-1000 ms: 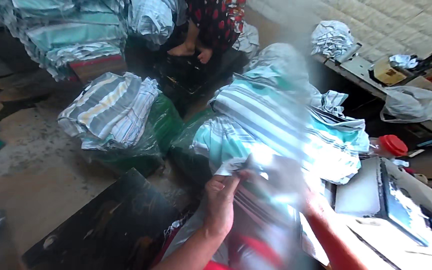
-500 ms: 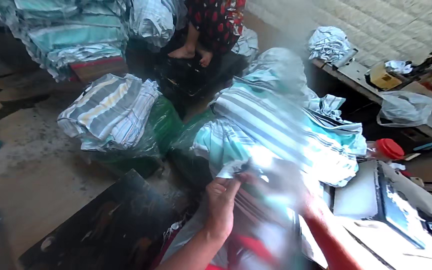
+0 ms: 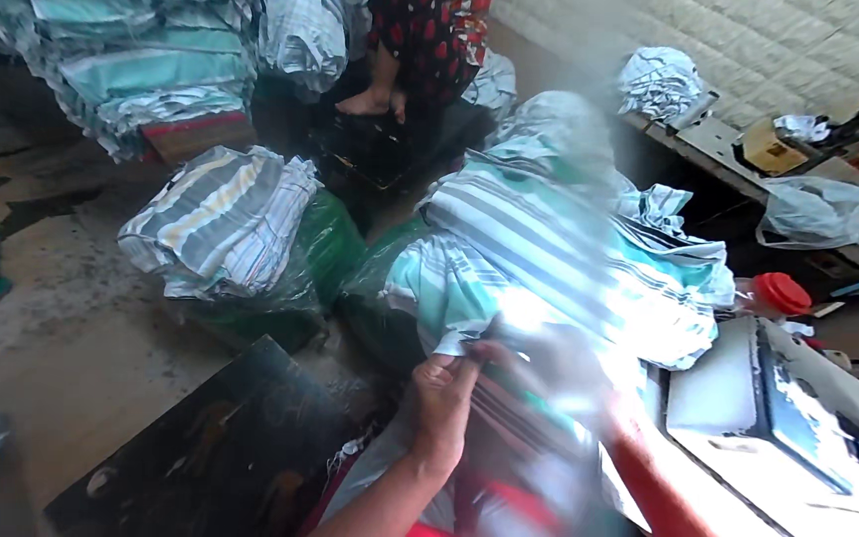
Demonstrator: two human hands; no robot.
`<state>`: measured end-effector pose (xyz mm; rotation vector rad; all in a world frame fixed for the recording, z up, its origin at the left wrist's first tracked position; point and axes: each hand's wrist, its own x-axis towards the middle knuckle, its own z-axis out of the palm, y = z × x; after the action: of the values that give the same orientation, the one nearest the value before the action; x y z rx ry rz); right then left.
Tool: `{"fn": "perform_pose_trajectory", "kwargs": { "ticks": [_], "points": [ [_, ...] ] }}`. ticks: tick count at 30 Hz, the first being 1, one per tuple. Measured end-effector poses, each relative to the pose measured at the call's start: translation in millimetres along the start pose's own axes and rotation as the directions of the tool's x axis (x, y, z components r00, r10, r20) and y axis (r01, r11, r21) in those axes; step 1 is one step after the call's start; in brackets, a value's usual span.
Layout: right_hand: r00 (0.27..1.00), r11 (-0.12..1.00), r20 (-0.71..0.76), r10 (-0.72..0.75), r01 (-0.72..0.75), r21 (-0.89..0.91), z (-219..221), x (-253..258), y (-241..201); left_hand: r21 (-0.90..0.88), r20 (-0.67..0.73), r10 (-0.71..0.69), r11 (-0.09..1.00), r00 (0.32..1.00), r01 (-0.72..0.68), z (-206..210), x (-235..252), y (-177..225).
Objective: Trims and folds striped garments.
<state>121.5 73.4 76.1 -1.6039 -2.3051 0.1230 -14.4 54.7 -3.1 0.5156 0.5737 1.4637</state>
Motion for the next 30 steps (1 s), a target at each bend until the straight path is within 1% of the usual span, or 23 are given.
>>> {"fn": "perform_pose_trajectory", "kwargs": {
  "ticks": [2,5,7,10,12,13,16,18,20,24,26,27,28,29,30],
  "points": [
    [1.000,1.000,-0.003,0.002,-0.002,0.008,-2,-2,0,-0.003,-0.003,-0.002,1.000,1.000,0.002,0,0,0],
    [0.996,0.998,-0.072,-0.048,0.045,-0.039,-4,-8,0,-0.048,-0.002,-0.045,0.998,0.999,0.045,-3,1,-2],
    [0.999,1.000,-0.037,-0.005,0.004,-0.016,-1,-6,7,-0.126,0.007,-0.122,0.985,0.993,0.122,-5,2,1],
    [0.999,0.995,0.025,0.039,-0.041,0.095,5,-3,14,-0.177,-0.029,-0.305,0.939,0.952,0.296,-1,2,15],
    [0.999,0.989,0.033,0.042,-0.046,0.141,11,-3,17,-0.194,-0.038,-0.361,0.917,0.932,0.347,-3,4,17],
    [1.000,0.991,0.005,0.027,-0.028,0.130,16,-3,21,-0.205,-0.040,-0.370,0.912,0.928,0.355,-4,5,17],
    [0.998,0.997,-0.067,-0.014,0.019,0.074,22,-5,26,-0.255,-0.038,-0.374,0.900,0.927,0.353,-3,6,19],
    [0.994,0.993,-0.106,-0.012,0.024,0.113,17,-8,24,-0.273,-0.023,-0.370,0.896,0.929,0.350,-1,5,21],
    [0.993,0.983,-0.121,0.003,0.019,0.184,8,-11,18,-0.279,-0.055,-0.345,0.906,0.937,0.318,4,5,25],
    [0.989,0.984,-0.145,0.010,0.016,0.175,5,-15,12,-0.207,-0.140,-0.167,0.969,0.976,0.136,12,3,24],
    [0.990,0.983,-0.135,0.040,-0.015,0.181,8,-15,13,-0.166,-0.123,-0.103,0.983,0.987,0.082,10,4,19],
    [0.988,0.976,-0.139,0.069,-0.037,0.216,8,-14,12,-0.154,-0.105,-0.084,0.986,0.991,0.067,10,5,18],
    [0.982,0.954,-0.149,0.119,-0.072,0.292,6,-12,8,-0.146,-0.085,-0.067,0.988,0.994,0.054,9,7,17],
    [0.966,0.910,-0.169,0.197,-0.117,0.397,3,-9,3,-0.142,-0.069,-0.060,0.989,0.996,0.050,9,9,17],
    [0.930,0.855,-0.197,0.311,-0.183,0.485,0,-6,-2,-0.147,-0.058,-0.068,0.987,0.996,0.059,9,10,18]
  ]
}}
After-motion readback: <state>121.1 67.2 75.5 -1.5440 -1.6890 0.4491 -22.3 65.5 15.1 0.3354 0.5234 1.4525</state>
